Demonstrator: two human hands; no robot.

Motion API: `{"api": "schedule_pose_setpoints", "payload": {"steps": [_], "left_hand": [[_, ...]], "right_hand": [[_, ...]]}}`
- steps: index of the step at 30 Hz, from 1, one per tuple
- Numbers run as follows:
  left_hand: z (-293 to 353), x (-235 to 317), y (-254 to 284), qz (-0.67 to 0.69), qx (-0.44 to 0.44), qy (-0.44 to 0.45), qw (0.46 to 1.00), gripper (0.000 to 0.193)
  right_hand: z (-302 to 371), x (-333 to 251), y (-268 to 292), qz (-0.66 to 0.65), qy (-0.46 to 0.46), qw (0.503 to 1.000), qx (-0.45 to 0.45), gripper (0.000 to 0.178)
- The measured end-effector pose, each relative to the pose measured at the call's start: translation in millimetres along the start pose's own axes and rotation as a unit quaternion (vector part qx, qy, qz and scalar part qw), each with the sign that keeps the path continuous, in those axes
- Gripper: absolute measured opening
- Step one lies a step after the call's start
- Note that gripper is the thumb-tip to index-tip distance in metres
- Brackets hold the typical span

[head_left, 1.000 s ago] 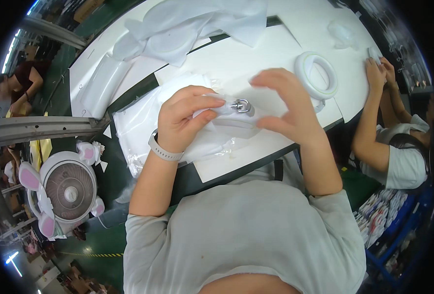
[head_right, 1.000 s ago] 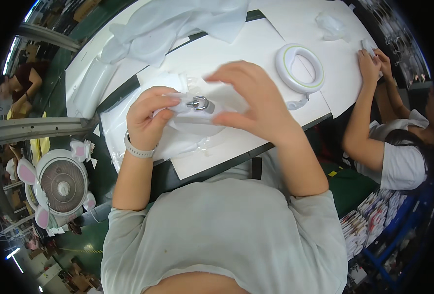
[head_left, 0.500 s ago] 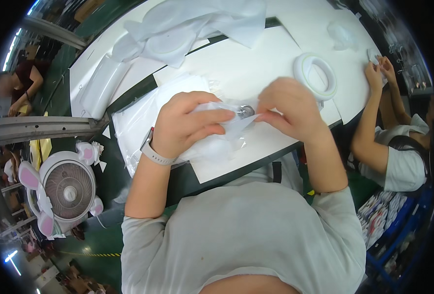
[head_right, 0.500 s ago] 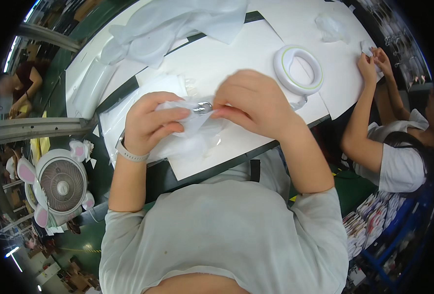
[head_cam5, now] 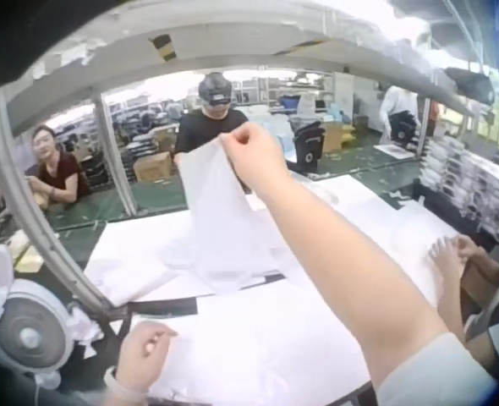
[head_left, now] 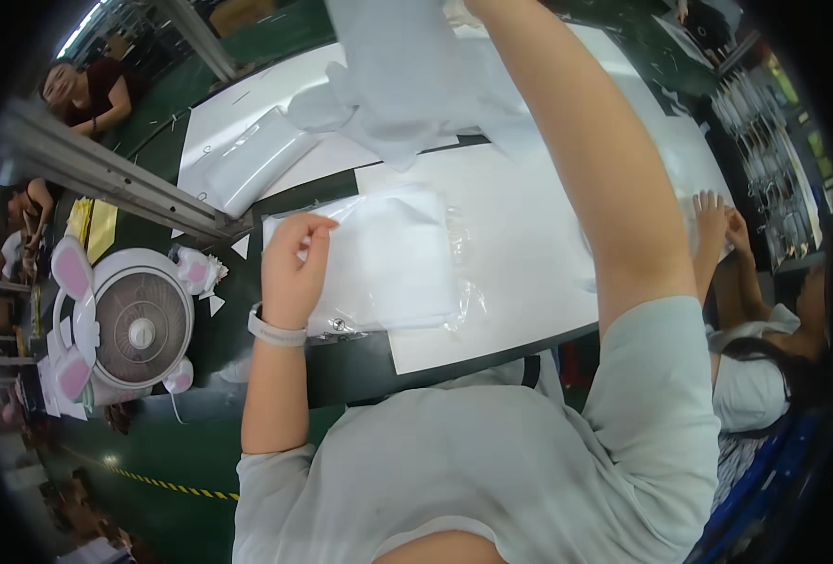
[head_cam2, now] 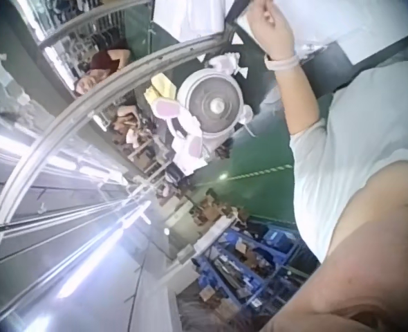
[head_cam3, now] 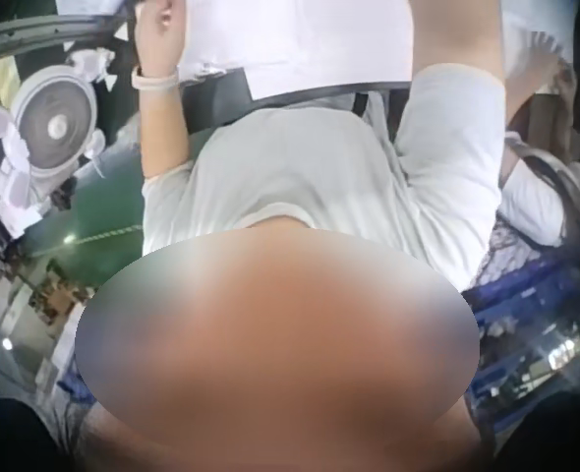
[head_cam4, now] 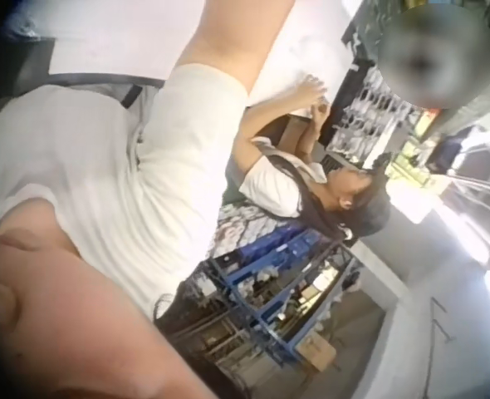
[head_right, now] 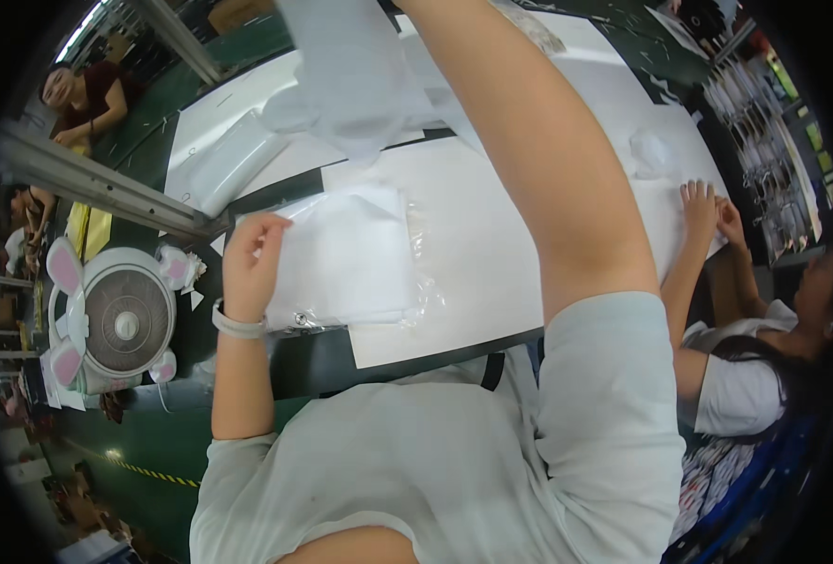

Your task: The person packs circular devices by wrapping each device and its attached metal clasp into protective foam sheets by hand.

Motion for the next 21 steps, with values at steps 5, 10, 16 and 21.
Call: {"api": "schedule_pose_setpoints", "payload": {"steps": [5, 10, 16, 21], "left_hand": [[8, 12, -46, -0.059, -0.099, -0.104, 0.988, 0.014], [15, 33, -76, -0.112, -0.139, -0.166, 0.97, 0.016], [3, 48, -105, -0.107, -0.145, -0.238, 0.954, 0.03], [-4, 37, -127, -0.128, -0.195, -0.148, 0.961, 0.052]], "right_hand": [[-25, 75, 5, 0.092, -0.028, 0.994, 0.046, 0.025], [12, 189, 23, 0.162, -0.135, 0.972, 0.101, 0.022], [85, 162, 63, 0.234, -0.103, 0.964, -0.067, 0.036], [185, 104, 165, 0.326, 0.048, 0.916, -0.23, 0.045]]}}
Point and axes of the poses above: each hand's wrist, its own z-axis away from the middle knuckle, its own y-axis out of the back of the hand, x = y × z, the point moved 9 cm from there along -z, towards the middle knuckle, and after that the axes turned 10 degrees about -y, right-handed, at the moved point
